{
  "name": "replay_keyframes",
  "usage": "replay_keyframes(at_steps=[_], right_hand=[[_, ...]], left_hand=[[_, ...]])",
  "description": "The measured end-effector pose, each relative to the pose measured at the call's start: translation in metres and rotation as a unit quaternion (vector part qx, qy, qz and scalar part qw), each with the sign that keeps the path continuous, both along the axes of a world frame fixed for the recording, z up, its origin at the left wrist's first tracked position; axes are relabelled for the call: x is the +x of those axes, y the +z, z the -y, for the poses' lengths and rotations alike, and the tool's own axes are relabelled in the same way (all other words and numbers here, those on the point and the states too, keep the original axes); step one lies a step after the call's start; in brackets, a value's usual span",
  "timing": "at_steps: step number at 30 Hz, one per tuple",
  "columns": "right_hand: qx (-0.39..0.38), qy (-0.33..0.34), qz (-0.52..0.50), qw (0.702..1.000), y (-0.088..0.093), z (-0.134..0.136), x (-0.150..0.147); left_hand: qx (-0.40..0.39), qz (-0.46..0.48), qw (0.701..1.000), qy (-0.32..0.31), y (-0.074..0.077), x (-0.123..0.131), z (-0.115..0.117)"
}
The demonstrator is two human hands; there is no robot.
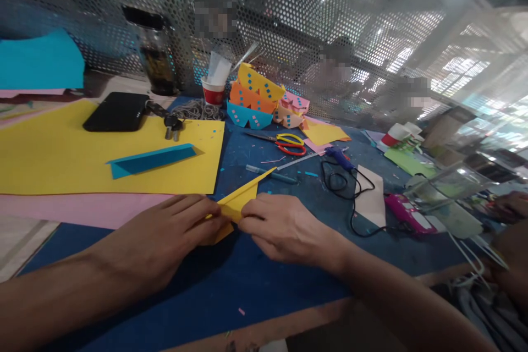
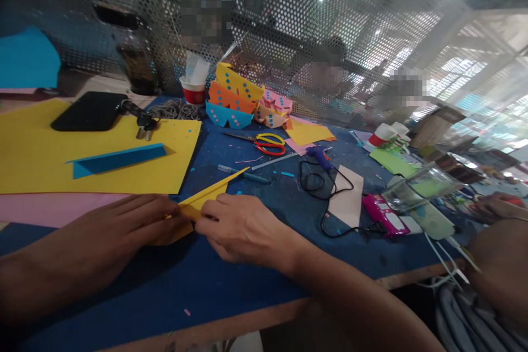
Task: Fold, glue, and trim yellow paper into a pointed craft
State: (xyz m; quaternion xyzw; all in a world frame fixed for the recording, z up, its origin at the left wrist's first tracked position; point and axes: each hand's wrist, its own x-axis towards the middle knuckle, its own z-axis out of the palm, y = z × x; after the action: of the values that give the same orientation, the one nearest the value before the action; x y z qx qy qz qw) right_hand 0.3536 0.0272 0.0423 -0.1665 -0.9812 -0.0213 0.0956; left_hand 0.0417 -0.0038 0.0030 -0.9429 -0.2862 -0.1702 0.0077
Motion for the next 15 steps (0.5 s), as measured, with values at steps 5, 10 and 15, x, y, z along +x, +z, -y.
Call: replay_keyframes(at_steps=[5, 10, 15], right_hand=[[-0.013, -0.008, -0.015, 1.0, -0.001, 0.0, -0.001], [-0.049, -0.032, -0.052, 0.997, -0.01, -0.002, 0.002], [-0.037, -0.02, -0.054, 0.998, -0.01, -0.002, 0.003]], left_hand=[[0.001, -0.007, 1.0, 0.012, -0.002, 0.001, 0.001], [-0.009, -0.008, 1.0, 0.025, -0.001, -0.001, 0.002], [0.002, -0.013, 1.0, 0.028, 0.004, 0.0, 0.006]])
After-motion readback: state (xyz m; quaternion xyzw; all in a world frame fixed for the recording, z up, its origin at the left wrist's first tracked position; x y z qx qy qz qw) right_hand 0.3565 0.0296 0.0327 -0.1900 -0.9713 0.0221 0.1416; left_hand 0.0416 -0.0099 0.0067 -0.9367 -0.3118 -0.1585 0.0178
